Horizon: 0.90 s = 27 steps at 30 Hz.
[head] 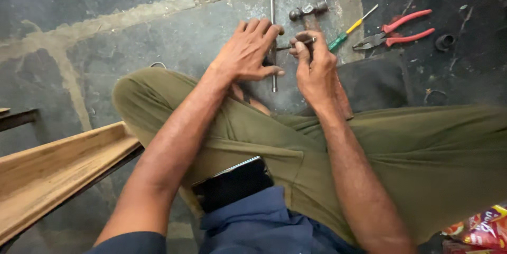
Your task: The person sits on the floor and uses a hammer and a metal punch to drive a pin into a circular metal component. They repeatedly strike the punch to secure the pin, then inspect the assembled part.
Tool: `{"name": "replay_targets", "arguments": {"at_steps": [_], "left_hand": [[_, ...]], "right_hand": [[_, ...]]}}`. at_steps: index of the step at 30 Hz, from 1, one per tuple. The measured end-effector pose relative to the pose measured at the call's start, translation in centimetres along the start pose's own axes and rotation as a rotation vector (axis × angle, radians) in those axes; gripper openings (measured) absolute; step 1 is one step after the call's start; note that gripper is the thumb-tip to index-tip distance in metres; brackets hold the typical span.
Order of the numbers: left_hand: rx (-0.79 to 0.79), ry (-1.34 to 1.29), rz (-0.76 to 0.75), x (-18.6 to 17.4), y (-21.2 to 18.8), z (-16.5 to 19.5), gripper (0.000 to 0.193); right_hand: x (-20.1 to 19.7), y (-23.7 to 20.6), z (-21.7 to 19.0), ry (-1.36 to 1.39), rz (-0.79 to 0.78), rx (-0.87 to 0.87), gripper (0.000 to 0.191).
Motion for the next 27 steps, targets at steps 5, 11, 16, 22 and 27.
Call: {"name": "replay_targets", "arguments": {"at_steps": [5,11,16,22,27], "left_hand": [[0.012,-0.069,0.072,0.4,0.5,0.4,0.051],[0.026,-0.126,0.044,1.5,0.7,0.7,0.034],[0.051,-0.145,0.128,1.7,1.1,1.3,0.024],[0.031,-0.201,0.146,1.7,1.2,1.3,0.019],[0.056,-0.257,0.175,1.5,1.1,1.4,0.021]], "right_hand": [[-0.7,0.5,-1.8,-0.137,-0.073,-0.141,0.011],[-1.6,1.3,-2.2,-0.212,-0.127,-0.185,0.012],[-2.2,1.4,-1.2,-0.188,-0.157,-0.200,0.017],[-4.2,0.9,-0.2,-0.513,-0.145,-0.052,0.055],[-4.6,0.2,2.1,-0.795,-0.172,-0.028,0.079]]}}
Point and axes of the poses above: each hand's wrist, its own y-axis towards the middle knuckle, its own x-axis out of the palm, z = x × y, the point moved 3 cm from there along y, towards the middle knuckle, and after that the axes turned 10 degrees about y, right-handed, at the moved point
